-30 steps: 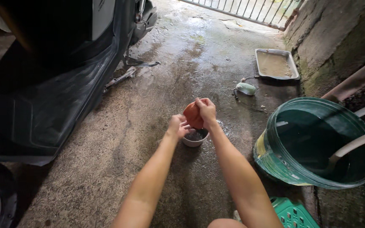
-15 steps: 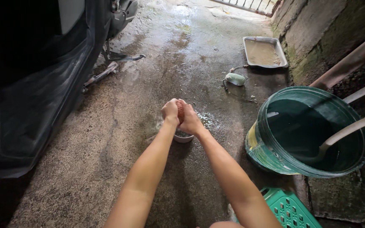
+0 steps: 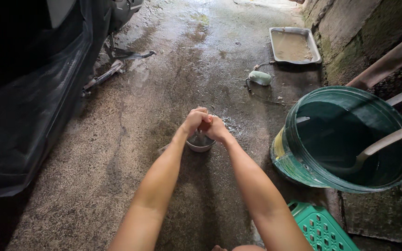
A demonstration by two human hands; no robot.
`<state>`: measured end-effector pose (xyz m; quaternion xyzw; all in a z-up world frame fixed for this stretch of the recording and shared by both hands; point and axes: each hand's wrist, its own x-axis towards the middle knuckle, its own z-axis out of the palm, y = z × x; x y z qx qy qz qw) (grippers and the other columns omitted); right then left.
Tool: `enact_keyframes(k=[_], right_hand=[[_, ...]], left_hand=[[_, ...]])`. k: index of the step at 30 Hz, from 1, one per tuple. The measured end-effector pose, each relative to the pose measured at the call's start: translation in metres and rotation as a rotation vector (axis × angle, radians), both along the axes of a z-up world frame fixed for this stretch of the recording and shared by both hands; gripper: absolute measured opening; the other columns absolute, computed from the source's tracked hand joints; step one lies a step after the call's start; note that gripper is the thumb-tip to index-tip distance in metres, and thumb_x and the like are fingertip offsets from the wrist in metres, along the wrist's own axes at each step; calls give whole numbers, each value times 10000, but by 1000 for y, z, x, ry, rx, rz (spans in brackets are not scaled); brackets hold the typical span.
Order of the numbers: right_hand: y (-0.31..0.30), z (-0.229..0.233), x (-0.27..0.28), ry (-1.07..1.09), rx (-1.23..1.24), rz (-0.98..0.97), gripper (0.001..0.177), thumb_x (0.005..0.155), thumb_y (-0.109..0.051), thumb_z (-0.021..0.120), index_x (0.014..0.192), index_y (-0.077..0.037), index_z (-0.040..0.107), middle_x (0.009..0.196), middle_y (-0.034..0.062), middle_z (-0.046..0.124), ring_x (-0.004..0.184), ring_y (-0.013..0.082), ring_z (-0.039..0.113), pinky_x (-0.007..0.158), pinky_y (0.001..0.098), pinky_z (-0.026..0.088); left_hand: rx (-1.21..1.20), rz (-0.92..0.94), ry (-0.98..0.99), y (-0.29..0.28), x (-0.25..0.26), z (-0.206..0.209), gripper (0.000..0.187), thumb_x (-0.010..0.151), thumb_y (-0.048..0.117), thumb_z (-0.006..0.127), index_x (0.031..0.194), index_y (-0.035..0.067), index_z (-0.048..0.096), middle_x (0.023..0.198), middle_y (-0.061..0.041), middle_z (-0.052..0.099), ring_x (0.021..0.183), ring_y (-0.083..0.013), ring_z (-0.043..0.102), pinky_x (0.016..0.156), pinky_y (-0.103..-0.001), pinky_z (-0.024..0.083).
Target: The person wipes down various parts of a motorcycle using a cloth, after rinsing and wringing the cloth in a bucket of water.
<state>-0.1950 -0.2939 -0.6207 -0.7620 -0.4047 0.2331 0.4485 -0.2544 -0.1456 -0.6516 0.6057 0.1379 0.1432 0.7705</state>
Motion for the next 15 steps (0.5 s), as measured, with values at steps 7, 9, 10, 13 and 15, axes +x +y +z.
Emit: enact_keyframes(k=[7, 9, 10, 13, 15], right_hand=[[7, 23, 3, -681, -20, 83, 237, 796, -100, 734, 1029, -93, 689, 965, 144, 724, 985, 355, 716, 865, 445, 587], [3, 34, -3, -686, -69, 71, 170, 860, -150, 737, 1009, -89, 684, 981, 164, 705, 958, 369, 709, 828, 468, 579], [3, 39, -5, -691, -119, 59, 146, 923, -200, 741, 988, -84, 679, 997, 183, 686, 931, 383, 701, 791, 492, 570], [2, 49, -8, -633, -236, -3, 317, 807, -205, 767, 1073, -65, 667, 1011, 178, 705, 896, 405, 701, 759, 507, 555], [1, 51, -8, -496, -322, 49, 284, 799, -231, 781, 1020, -68, 710, 990, 170, 732, 914, 370, 726, 795, 467, 565]], left_hand=[[-210, -211, 433, -6, -43, 124, 176, 760, 176, 679, 936, 172, 679, 956, -48, 716, 965, -240, 697, 810, -423, 612], [79, -284, 541, -11, -42, 128, 379, 722, 101, 754, 1041, 204, 578, 1004, -51, 709, 1002, -275, 725, 853, -467, 652], [524, -309, 681, -18, -37, 123, 329, 715, 128, 761, 1027, 86, 666, 975, -124, 730, 963, -284, 748, 854, -430, 643], [1097, -189, 706, -32, -32, 100, 323, 727, 133, 724, 1022, 1, 736, 933, -201, 756, 901, -319, 769, 846, -417, 622], [1208, -48, 599, -34, -36, 95, 296, 746, 112, 682, 1029, 32, 712, 918, -207, 755, 879, -346, 766, 836, -440, 610]])
